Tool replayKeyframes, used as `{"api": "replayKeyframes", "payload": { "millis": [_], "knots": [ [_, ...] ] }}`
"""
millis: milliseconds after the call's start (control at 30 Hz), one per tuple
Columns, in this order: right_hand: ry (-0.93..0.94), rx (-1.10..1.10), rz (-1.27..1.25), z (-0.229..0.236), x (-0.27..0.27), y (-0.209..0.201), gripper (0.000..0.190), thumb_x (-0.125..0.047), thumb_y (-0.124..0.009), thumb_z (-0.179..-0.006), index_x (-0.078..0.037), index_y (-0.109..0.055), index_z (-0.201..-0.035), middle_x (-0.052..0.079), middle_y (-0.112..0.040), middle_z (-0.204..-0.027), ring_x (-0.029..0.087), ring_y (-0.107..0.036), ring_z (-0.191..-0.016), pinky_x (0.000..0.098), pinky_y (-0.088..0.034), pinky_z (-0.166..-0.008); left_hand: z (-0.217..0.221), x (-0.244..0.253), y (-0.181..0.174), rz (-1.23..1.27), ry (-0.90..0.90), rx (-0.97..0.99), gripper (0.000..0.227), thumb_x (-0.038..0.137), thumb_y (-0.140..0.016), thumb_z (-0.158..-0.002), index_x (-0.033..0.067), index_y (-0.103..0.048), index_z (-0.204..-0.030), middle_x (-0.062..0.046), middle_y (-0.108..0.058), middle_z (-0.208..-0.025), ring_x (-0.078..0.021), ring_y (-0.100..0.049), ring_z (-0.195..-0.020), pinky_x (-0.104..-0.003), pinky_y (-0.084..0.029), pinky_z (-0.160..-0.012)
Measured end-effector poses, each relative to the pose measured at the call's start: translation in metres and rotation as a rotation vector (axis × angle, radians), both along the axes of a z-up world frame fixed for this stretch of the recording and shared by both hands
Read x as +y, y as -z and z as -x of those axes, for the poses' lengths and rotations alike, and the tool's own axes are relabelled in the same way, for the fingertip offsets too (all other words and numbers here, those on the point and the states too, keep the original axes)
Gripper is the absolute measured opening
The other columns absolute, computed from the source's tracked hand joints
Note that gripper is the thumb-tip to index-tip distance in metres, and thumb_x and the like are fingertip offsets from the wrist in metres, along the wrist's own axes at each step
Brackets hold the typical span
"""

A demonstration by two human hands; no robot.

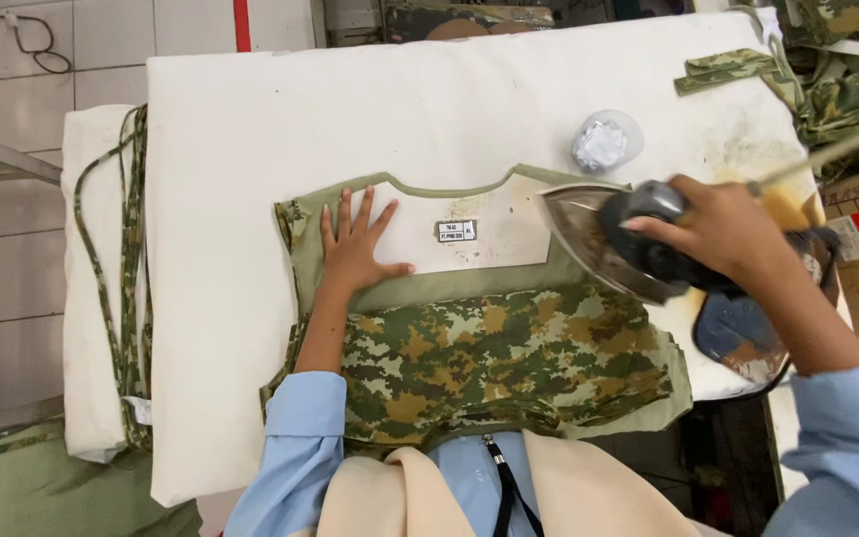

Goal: The person irons a camouflage-patterned garment on a white ironing board. They repeatedly place a paper template over the garment's collar area, press it with an iron, and then remove the template to continue ironing the fabric.

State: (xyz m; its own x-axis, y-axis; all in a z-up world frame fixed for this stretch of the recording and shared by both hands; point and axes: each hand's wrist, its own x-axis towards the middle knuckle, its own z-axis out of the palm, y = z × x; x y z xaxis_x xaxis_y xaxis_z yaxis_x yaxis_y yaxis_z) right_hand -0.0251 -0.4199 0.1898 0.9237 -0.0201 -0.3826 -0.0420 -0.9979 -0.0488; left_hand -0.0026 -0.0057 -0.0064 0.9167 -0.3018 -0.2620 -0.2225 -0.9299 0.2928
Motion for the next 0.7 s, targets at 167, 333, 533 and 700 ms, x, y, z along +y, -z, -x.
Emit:
{"api": "replayKeyframes", "payload": {
  "millis": [167, 333, 533, 700],
  "knots": [
    [-0.427, -0.125, -0.115, -0.049, 0.096, 0.071, 0.066, -0.073, -0.059, -0.079, -0.015, -0.061, -0.110, 0.023, -0.071, -0.079, 0.041, -0.071, -0.086, 0.0462, -0.056, -0.079, -0.003, 0.000, 0.005, 0.036, -0.039, -0.016, 0.113, 0.086, -0.059, -0.061, 0.0423, -0.015, -0.155, 0.001, 0.003, -0.166, -0.0338, 0.011, -0.150, -0.061, 0.009, -0.116],
    [-0.624, -0.017, -0.184, -0.061, 0.132, 0.071, 0.062, -0.071, -0.050, -0.089, -0.016, -0.060, -0.116, 0.017, -0.072, -0.093, 0.036, -0.072, -0.082, 0.0442, -0.058, -0.072, -0.002, 0.005, 0.016, 0.101, -0.066, 0.001, 0.126, 0.089, -0.061, -0.056, 0.0316, -0.013, -0.157, -0.001, 0.003, -0.166, -0.0314, 0.013, -0.150, -0.058, 0.012, -0.117],
    [-0.633, -0.017, -0.199, -0.061, 0.132, 0.070, 0.065, -0.069, -0.051, -0.089, -0.012, -0.059, -0.119, 0.016, -0.073, -0.095, 0.036, -0.071, -0.083, 0.0460, -0.059, -0.068, -0.002, 0.009, 0.023, 0.136, -0.048, -0.022, 0.120, 0.084, -0.062, -0.061, 0.0286, -0.015, -0.157, 0.000, 0.000, -0.166, -0.0307, 0.010, -0.150, -0.058, 0.010, -0.118],
    [-0.622, -0.012, -0.216, -0.061, 0.131, 0.068, 0.064, -0.069, -0.053, -0.089, -0.013, -0.059, -0.117, 0.015, -0.073, -0.095, 0.037, -0.071, -0.083, 0.0460, -0.059, -0.067, -0.005, 0.011, 0.037, 0.267, -0.103, -0.135, 0.067, 0.045, -0.054, -0.093, 0.0244, -0.031, -0.152, -0.001, -0.014, -0.163, -0.0272, -0.004, -0.151, -0.054, 0.001, -0.120]
  ]
}}
